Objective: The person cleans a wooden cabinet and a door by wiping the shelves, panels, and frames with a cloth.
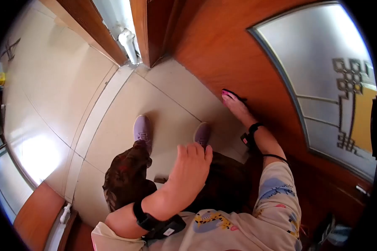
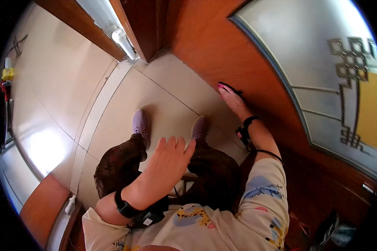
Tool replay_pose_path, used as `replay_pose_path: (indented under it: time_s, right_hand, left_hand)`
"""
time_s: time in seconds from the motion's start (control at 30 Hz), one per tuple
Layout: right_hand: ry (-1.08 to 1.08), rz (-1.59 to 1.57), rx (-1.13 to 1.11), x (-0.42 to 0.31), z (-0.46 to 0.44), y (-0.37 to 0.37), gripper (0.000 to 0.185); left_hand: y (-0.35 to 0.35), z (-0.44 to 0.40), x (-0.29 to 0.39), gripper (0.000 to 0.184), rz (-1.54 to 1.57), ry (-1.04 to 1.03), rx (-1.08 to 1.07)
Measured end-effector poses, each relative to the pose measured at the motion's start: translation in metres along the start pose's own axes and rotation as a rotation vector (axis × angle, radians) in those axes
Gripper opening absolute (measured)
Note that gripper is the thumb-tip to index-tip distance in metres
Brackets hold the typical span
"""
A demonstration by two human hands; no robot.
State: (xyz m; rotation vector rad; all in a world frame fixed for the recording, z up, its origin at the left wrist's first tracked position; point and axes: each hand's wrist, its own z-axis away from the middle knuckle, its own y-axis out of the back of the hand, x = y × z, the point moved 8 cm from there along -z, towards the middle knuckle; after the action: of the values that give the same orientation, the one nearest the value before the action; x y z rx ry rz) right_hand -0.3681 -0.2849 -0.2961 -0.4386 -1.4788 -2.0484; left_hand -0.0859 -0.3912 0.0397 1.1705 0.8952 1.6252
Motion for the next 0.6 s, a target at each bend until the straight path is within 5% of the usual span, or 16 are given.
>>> replay_pose_path:
  time_s: [0.07, 0.33, 0.6]
  right_hand:
    - [0.143, 0.165, -0.123, 0.034, 0.002, 0.109, 0.045]
    - [-0.224, 0.180, 0.351, 0.174, -0.092, 0.349, 0.054]
    - [-0.080, 0.111, 0.037, 0.123, 0.015, 0.266, 0.059]
  left_hand:
    - [-0.004, -0.002, 0.009, 0.047, 0.018, -0.009, 0.016]
    - [-0.030, -0.025, 0.026, 0.026, -0.006, -0.009, 0.084]
    - [-0.023, -0.027, 0.026, 0.030, -0.035, 0.048, 0.116]
